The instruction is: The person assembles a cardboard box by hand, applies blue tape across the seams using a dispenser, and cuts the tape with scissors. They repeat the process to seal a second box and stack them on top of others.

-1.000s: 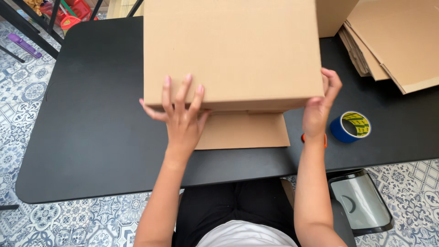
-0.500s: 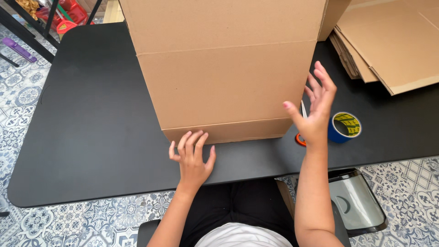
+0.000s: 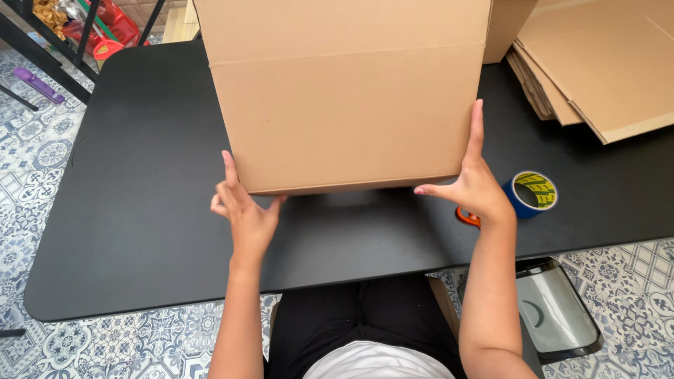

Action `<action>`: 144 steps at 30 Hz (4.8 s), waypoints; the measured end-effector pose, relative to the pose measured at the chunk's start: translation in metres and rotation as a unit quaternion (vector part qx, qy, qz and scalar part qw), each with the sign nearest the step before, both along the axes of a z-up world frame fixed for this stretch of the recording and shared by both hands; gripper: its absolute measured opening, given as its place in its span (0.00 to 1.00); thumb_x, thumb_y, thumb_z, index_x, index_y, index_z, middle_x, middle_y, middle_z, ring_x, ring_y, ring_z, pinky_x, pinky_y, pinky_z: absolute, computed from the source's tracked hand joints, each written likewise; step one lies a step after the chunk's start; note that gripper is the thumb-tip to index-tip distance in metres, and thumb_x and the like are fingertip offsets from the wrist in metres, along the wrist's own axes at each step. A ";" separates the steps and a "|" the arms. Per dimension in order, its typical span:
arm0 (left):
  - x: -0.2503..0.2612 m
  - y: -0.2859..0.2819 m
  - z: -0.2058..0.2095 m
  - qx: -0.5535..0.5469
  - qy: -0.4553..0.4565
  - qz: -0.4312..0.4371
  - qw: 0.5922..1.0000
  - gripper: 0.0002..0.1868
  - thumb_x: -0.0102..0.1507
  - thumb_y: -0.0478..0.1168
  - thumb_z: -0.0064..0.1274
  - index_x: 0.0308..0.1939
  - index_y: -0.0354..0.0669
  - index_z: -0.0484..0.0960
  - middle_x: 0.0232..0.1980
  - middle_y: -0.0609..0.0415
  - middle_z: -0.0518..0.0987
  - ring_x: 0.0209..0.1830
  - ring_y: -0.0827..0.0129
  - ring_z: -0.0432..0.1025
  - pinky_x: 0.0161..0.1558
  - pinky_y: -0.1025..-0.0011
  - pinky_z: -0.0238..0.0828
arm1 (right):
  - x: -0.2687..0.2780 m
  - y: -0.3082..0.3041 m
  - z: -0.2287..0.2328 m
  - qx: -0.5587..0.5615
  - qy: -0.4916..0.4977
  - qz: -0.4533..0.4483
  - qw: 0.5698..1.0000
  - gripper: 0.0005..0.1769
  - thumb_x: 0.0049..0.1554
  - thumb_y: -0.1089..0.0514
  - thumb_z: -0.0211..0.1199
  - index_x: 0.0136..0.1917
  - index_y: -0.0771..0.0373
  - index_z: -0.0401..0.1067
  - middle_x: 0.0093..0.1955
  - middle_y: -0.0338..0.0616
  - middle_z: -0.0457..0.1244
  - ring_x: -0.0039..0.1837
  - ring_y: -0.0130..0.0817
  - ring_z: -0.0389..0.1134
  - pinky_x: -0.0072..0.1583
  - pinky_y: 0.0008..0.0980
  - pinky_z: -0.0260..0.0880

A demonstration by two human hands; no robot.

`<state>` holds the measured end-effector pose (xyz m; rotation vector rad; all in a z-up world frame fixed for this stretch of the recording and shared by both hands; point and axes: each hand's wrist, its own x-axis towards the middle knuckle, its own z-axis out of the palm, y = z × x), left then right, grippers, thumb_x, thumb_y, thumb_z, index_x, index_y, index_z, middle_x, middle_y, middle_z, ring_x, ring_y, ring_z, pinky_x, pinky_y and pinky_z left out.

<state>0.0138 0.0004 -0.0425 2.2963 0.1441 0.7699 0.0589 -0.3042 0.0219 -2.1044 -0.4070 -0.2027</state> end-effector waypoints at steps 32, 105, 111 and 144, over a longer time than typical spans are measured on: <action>0.053 0.037 -0.005 -0.304 -0.233 -0.257 0.887 0.35 0.57 0.52 0.40 0.64 0.42 0.52 0.59 0.53 0.63 0.57 0.67 0.61 0.62 0.62 0.53 | 0.052 -0.003 -0.040 0.529 -0.065 -0.069 0.843 0.32 0.51 0.28 0.36 0.54 0.47 0.67 0.51 0.33 0.64 0.52 0.22 0.67 0.59 0.19 0.67; 0.019 -0.077 0.091 0.251 0.175 -0.168 0.937 0.43 0.60 0.65 0.30 0.65 0.33 0.52 0.68 0.37 0.51 0.70 0.47 0.40 0.66 0.53 0.28 | 0.023 0.039 0.025 -0.199 -0.133 0.115 0.964 0.19 0.57 0.54 0.49 0.62 0.51 0.63 0.65 0.36 0.56 0.70 0.31 0.50 0.71 0.42 0.33; 0.025 -0.075 0.082 0.252 0.163 -0.173 0.938 0.39 0.62 0.62 0.28 0.66 0.36 0.50 0.69 0.43 0.50 0.70 0.53 0.41 0.66 0.56 0.30 | 0.017 -0.050 -0.022 -0.044 -0.234 -0.338 0.911 0.09 0.55 0.63 0.56 0.50 0.57 0.70 0.48 0.40 0.64 0.53 0.35 0.63 0.55 0.34 0.60; 0.032 -0.160 0.096 0.074 -0.001 -0.321 0.944 0.26 0.61 0.41 0.46 0.61 0.34 0.63 0.59 0.39 0.67 0.64 0.45 0.56 0.64 0.51 0.42 | -0.017 -0.003 0.022 0.191 -0.384 -0.284 0.857 0.07 0.52 0.78 0.55 0.44 0.73 0.63 0.46 0.55 0.61 0.49 0.44 0.66 0.42 0.32 0.73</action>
